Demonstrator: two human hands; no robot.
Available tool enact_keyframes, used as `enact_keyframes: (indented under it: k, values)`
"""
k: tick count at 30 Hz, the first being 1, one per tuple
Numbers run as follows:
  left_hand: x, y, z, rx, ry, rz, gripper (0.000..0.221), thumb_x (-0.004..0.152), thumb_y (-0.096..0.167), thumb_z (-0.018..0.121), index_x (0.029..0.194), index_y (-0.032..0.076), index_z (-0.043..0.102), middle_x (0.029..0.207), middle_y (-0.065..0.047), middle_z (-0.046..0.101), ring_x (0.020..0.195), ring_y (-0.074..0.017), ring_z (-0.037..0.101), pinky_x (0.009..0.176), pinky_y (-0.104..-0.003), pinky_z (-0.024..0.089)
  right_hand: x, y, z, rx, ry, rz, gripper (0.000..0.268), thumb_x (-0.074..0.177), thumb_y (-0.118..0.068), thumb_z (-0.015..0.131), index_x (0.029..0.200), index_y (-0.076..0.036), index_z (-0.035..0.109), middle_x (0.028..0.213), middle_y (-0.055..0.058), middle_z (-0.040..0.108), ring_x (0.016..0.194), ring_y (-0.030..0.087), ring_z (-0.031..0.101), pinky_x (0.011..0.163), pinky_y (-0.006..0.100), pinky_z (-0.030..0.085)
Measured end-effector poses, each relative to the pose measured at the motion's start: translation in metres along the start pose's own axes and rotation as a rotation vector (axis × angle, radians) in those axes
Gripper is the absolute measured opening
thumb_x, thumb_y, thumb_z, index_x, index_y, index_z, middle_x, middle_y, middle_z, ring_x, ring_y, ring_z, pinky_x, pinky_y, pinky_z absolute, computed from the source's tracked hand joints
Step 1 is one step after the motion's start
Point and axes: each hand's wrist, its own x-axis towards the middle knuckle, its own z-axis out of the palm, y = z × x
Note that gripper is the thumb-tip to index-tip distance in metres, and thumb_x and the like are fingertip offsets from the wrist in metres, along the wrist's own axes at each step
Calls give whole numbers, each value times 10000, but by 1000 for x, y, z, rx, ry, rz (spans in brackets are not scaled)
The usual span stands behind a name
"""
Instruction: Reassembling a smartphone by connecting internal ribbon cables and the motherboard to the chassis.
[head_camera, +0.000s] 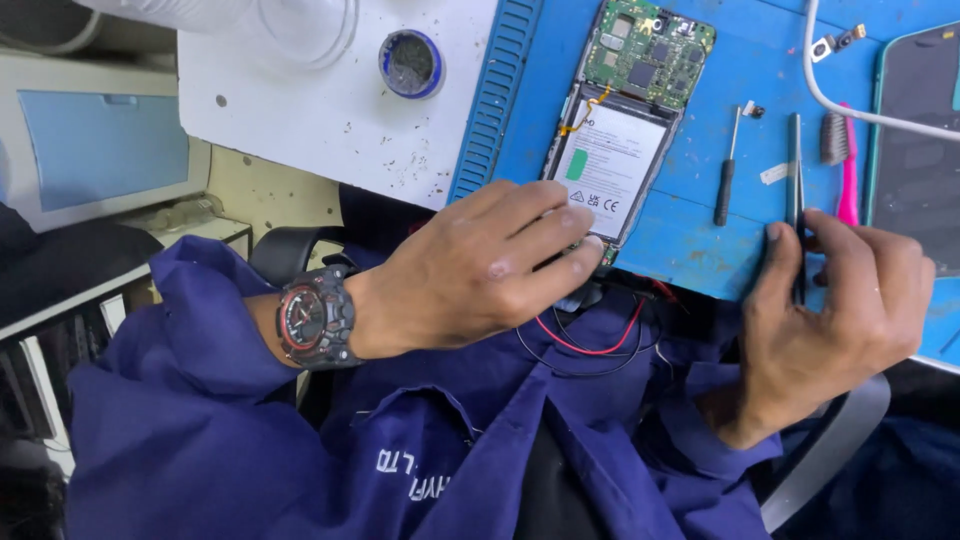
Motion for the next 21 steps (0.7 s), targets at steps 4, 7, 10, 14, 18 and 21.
enact_keyframes:
  k: [4, 7, 10, 14, 18, 21]
  values:
    - [-2, -2, 8, 11, 20, 22, 61, 1027, 7, 725, 1037, 66, 722, 1099, -97, 688, 1082, -273, 659, 788, -340, 582, -1, -11, -7, 54, -36, 58, 197, 1277, -8, 739, 1144, 134, 767, 1093, 260, 651, 890, 380, 599, 692, 460, 420]
    - [-4, -4, 10, 27, 21, 43, 88, 1021, -18, 722, 1003, 68, 720, 1126, -101, 682, 1096, -260, 654, 828, -323, 583, -17, -10, -22, 221, -47, 236, 198, 1292, 35, 703, 1162, 182, 681, 1069, 278, 642, 791, 327, 488, 745, 442, 393]
    - [-5, -1, 14, -16, -28, 62, 92, 1027, 42, 753, 1095, 101, 738, 1244, -116, 668, 1158, -293, 616, 905, -366, 607, -33, -7, -27, 677, -11, 245, 173, 1284, -116, 434, 1268, 56, 449, 1055, 370, 605, 902, 417, 680, 719, 414, 522]
    - [-2, 1, 17, 136, -120, 64, 307, 1073, 117, 734, 1361, 219, 702, 1369, -71, 578, 1194, -284, 585, 932, -361, 572, -41, -14, -17, 894, 131, 296, 300, 1179, -170, 504, 1443, -52, 424, 963, 352, 531, 803, 347, 585, 672, 456, 560]
    - [-5, 4, 18, 196, -104, 67, 233, 1076, 133, 706, 1303, 184, 717, 1312, -62, 630, 1188, -262, 586, 939, -358, 563, -32, -34, -5, 924, 189, 370, 340, 1124, -255, 619, 1070, 48, 475, 935, 285, 595, 577, 322, 584, 620, 442, 629]
    - [-1, 4, 16, 193, -56, 46, 149, 1051, 70, 698, 1180, 144, 711, 1244, -72, 648, 1153, -245, 612, 898, -333, 590, -27, -45, 6, 931, 257, 361, 435, 1088, -341, 612, 1234, 42, 468, 834, 295, 533, 573, 340, 565, 612, 472, 615]
